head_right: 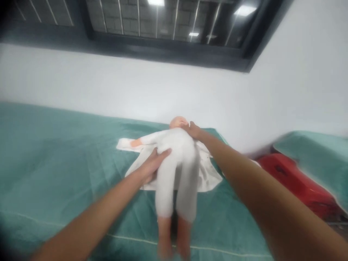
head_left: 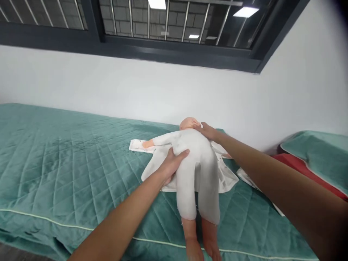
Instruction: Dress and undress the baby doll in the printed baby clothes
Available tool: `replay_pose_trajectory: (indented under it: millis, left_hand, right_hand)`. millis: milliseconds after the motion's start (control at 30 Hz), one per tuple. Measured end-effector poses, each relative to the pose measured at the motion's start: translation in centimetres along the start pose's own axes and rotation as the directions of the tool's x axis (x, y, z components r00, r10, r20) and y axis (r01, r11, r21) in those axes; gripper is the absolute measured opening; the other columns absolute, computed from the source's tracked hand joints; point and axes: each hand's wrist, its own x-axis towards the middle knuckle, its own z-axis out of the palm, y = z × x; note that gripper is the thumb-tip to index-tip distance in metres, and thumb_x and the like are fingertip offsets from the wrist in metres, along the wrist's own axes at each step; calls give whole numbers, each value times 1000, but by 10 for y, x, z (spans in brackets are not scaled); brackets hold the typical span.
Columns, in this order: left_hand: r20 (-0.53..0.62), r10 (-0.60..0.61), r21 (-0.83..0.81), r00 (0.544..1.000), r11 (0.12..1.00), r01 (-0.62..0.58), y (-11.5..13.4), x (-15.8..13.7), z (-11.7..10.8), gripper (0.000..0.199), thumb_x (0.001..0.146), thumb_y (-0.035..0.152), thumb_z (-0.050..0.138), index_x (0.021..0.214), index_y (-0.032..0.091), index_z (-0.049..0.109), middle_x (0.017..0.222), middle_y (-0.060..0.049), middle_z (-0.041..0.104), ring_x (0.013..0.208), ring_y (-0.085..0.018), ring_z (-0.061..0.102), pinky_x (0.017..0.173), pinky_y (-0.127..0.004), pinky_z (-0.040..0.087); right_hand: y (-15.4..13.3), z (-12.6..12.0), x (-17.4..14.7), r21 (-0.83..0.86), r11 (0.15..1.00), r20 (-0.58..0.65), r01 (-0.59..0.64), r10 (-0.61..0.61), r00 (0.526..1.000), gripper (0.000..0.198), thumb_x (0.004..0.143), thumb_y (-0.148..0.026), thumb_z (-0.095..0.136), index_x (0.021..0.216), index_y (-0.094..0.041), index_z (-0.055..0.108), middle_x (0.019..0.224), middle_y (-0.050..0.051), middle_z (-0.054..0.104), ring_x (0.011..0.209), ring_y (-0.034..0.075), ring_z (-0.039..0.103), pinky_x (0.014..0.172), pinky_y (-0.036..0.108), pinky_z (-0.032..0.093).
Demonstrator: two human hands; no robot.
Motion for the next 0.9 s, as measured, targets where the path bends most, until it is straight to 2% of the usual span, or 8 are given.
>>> replay_pose_trajectory:
  millis: [200, 333, 433, 533, 600, 667, 733, 900]
  left_hand:
    - [-65, 29, 116, 997, 993, -22, -17, 14, 8, 81, 75, 64, 61, 141, 22, 41, 130, -19, 61, 103, -30, 67, 80, -38, 56]
    - [-136, 62, 420, 989, 908, 1, -2, 12, -3, 66, 82, 71, 47, 118, 17, 59, 104, -16, 71, 85, -27, 69, 70, -36, 55]
    - [-144, 155, 754, 977, 657, 7, 15, 19, -20, 61, 91, 66, 30, 90, 17, 65, 84, -13, 71, 77, -26, 68, 69, -37, 52]
    - [-181, 289, 955, 940, 281, 97, 20, 35, -36, 43, 94, 50, 36, 94, 18, 65, 94, -11, 71, 90, -28, 66, 76, -39, 50]
    - [-203, 290, 976, 935, 131, 172, 14, 44, -40, 31, 91, 41, 46, 101, 18, 63, 104, -12, 70, 98, -30, 65, 80, -39, 49]
    - [-188, 282, 982, 941, 57, 180, 5, 49, -40, 30, 87, 35, 52, 107, 16, 61, 111, -14, 67, 104, -32, 62, 82, -40, 49]
    - [-161, 313, 985, 936, -2, 171, -4, 51, -38, 33, 87, 32, 52, 114, 14, 58, 114, -15, 65, 108, -32, 60, 82, -40, 49]
    - [-150, 367, 979, 918, -73, 189, -12, 50, -39, 31, 93, 27, 39, 115, 16, 57, 120, -15, 62, 106, -29, 60, 76, -35, 48]
  right_hand:
    - [22, 20, 17, -53, 998, 95, -39, 44, 995, 98, 84, -79, 37, 148, -5, 30, 147, 26, 42, 132, 37, 47, 106, 46, 40]
    - [26, 12, 31, -101, 995, 172, 24, -7, 985, 86, 89, -74, 36, 147, -10, 34, 148, 21, 43, 133, 34, 47, 107, 42, 38]
    - [17, -5, 35, -303, 951, 142, 70, -28, 990, 80, 89, -74, 34, 141, -15, 42, 135, 21, 57, 120, 37, 56, 100, 49, 41]
    - [-13, -9, 27, -466, 873, 12, 146, -158, 987, 64, 92, -67, 34, 130, -19, 52, 122, 17, 62, 107, 36, 61, 90, 51, 46]
    - [-43, 5, 16, -476, 826, 9, 301, -338, 941, 50, 94, -56, 39, 125, -19, 54, 126, 15, 58, 109, 33, 59, 89, 46, 48]
    - [-72, 31, 4, -476, 725, 125, 497, -504, 855, 43, 92, -43, 49, 126, -18, 52, 132, 15, 53, 119, 31, 52, 92, 44, 47]
    - [-95, 62, -5, -458, 646, 302, 611, -533, 791, 48, 87, -36, 56, 131, -17, 49, 137, 15, 50, 124, 32, 47, 93, 45, 46]
    - [-112, 109, 2, -418, 679, 485, 603, -395, 781, 36, 86, -35, 59, 116, -16, 61, 118, 16, 66, 107, 34, 60, 86, 44, 48]
